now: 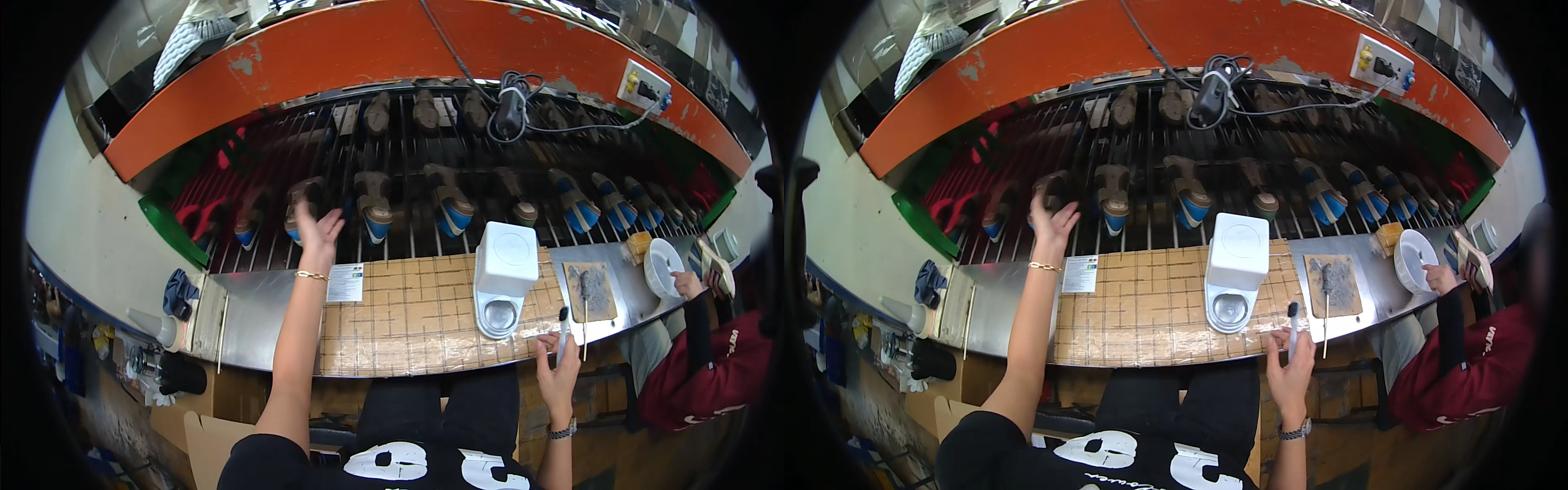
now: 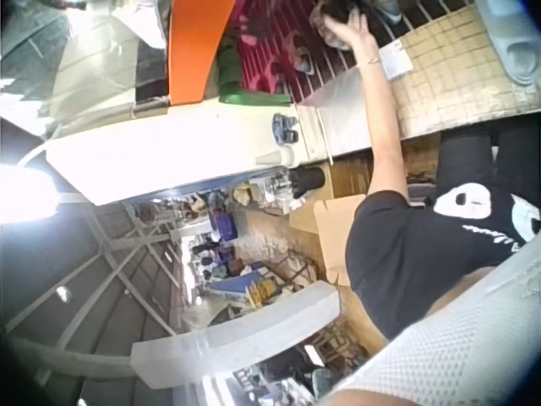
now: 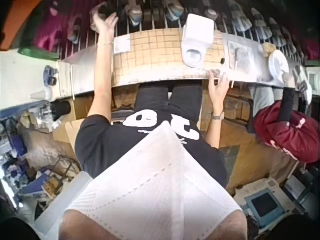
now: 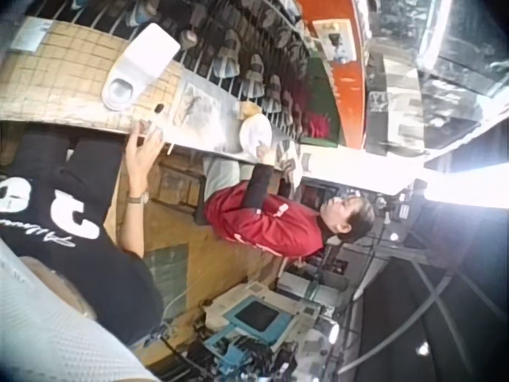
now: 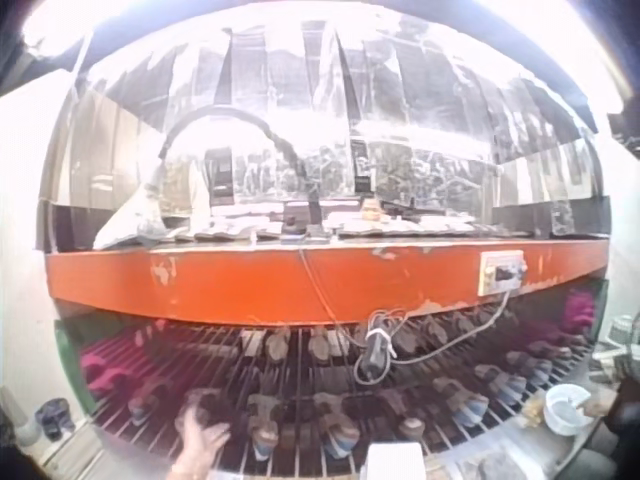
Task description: The person holds a shoe with a taped sole and repeatedly applies a liquid adhesive to the sole using a small brush. The shoe is rotated to cover different areas of the sole. The person works at a bench in a shoe manufacturing or repair setting.
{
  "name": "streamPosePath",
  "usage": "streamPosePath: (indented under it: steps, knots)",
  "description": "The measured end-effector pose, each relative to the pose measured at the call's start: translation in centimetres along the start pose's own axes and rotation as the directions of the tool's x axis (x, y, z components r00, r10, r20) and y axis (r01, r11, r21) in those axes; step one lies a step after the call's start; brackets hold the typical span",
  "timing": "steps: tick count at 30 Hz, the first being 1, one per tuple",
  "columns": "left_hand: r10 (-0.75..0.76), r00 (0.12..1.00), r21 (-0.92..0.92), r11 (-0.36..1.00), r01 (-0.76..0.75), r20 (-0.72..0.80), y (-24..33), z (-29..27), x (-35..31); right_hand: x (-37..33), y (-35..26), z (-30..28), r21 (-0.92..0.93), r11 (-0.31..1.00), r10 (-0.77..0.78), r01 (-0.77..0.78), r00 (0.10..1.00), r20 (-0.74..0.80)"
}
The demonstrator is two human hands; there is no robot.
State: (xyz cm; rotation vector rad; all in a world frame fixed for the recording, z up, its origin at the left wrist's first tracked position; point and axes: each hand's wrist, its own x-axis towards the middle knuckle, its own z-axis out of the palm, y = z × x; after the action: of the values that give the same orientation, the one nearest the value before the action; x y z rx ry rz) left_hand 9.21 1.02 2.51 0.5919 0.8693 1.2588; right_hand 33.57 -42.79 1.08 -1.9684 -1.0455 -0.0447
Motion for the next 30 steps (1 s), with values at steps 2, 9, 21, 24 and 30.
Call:
streamPosePath:
  steps: [2, 9, 21, 24, 30]
  knots:
    - [0.065, 0.957, 0.444, 0.876, -0.19, 0.283, 0.1, 4.0, -3.0, 0.4, -1.4, 0.9, 0.114, 0.993, -0.014, 0.012, 1.0, 0.016]
    - [0.442, 0.834, 0.926, -0.323, -0.196, 0.33, -7.8, 2.4, 7.3, 0.2, -6.3, 2.0, 0.214, 0.959, -0.208, 0.184, 0.974, 0.095]
    - [-0.114, 0.727, -0.143, 0.949, 0.281, 0.677, 4.9, -3.4, -13.0, 2.3, -2.5, -1.9, 0.336, 0.939, 0.027, -0.067, 0.992, 0.123]
    - [-0.182, 0.756, -0.27, 0.861, 0.431, 0.628, 4.4, -2.0, -17.4, 3.8, -3.8, -1.0, 0.297, 0.953, 0.016, -0.06, 0.989, 0.146]
    - [-0.156, 0.939, 0.048, 0.988, 0.149, 0.307, -0.7, -5.6, -18.0, 4.6, -4.0, 0.1, -0.125, 0.961, -0.22, 0.245, 0.957, 0.187]
